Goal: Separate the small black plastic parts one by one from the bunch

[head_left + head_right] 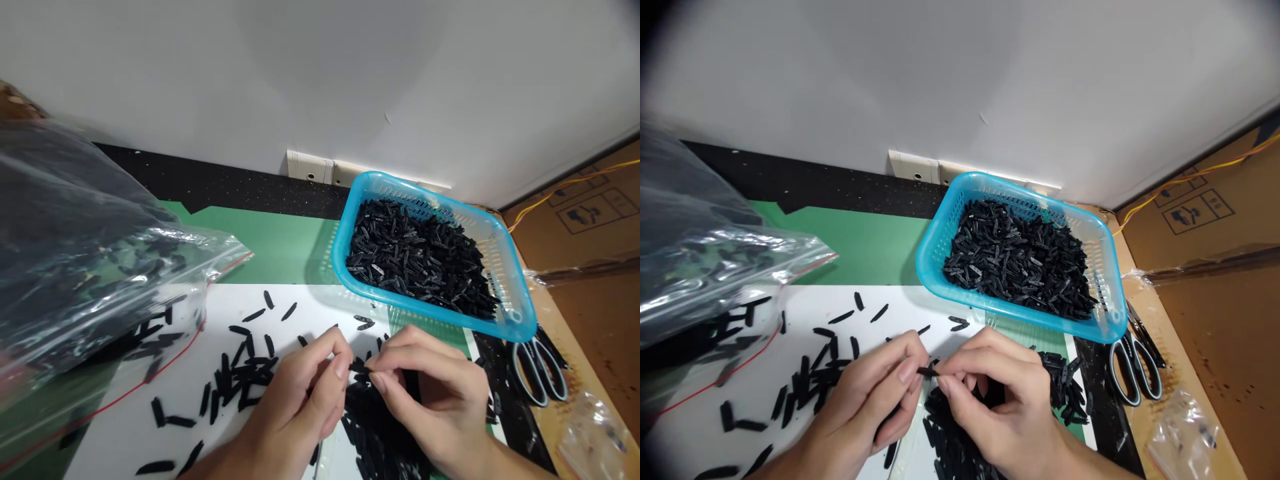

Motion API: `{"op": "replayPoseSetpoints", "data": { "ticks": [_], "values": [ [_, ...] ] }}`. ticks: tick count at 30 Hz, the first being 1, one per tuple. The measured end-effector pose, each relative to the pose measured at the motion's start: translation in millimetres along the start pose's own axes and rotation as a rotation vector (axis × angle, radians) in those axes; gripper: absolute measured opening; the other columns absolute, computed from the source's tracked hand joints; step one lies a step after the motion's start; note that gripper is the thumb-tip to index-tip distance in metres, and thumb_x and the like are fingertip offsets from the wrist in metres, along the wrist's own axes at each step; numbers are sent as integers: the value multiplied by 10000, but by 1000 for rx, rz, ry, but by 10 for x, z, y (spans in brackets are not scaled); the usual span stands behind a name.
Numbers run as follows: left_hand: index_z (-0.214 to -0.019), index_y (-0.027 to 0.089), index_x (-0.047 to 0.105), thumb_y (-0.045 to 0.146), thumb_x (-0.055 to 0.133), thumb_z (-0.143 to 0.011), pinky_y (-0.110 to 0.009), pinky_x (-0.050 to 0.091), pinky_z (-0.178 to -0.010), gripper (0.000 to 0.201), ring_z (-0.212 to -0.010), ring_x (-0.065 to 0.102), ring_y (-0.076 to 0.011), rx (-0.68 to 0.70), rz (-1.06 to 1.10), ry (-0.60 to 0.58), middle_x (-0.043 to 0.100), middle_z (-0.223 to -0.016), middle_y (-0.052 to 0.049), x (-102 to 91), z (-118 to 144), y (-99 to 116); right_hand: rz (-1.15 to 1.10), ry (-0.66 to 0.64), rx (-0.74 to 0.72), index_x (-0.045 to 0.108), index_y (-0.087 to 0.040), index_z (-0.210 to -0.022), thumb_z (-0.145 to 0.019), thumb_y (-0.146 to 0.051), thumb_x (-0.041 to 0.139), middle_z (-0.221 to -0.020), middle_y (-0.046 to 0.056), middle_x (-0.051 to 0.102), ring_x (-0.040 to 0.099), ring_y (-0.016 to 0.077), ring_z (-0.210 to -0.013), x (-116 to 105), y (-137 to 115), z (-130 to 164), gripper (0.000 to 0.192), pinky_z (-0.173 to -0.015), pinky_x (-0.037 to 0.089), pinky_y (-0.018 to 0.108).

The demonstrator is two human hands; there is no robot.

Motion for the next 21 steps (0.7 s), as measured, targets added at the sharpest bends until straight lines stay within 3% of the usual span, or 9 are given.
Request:
{"op": "replayPoseSetpoints", "data": {
  "ticks": [9,21],
  "values": [
    [-863,253,464,645,546,-1129,-281,185,-519,481,-511,241,-99,8,11,37,334,-558,113,29,3,40,-36,-25,119,873,-215,-994,-960,-154,848,-804,22,758,686,150,-694,30,55,-32,74,-606,559,256],
    [-916,250,498,547,518,-1167,-239,174,-510,389,-500,246,-88,16,-5,75,358,-559,120,20,29,40,-58,-17,147,875,-239,-1049,-975,-157,837,-838,12,756,676,145,-717,26,95,-33,117,-607,539,254]
  ]
}}
Point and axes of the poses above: each hand's wrist, its own z-axis away from the middle knuckle, its own x-axis out of the palm, y = z × x, the point moved 5 cm from there along -z, towards the middle knuckle
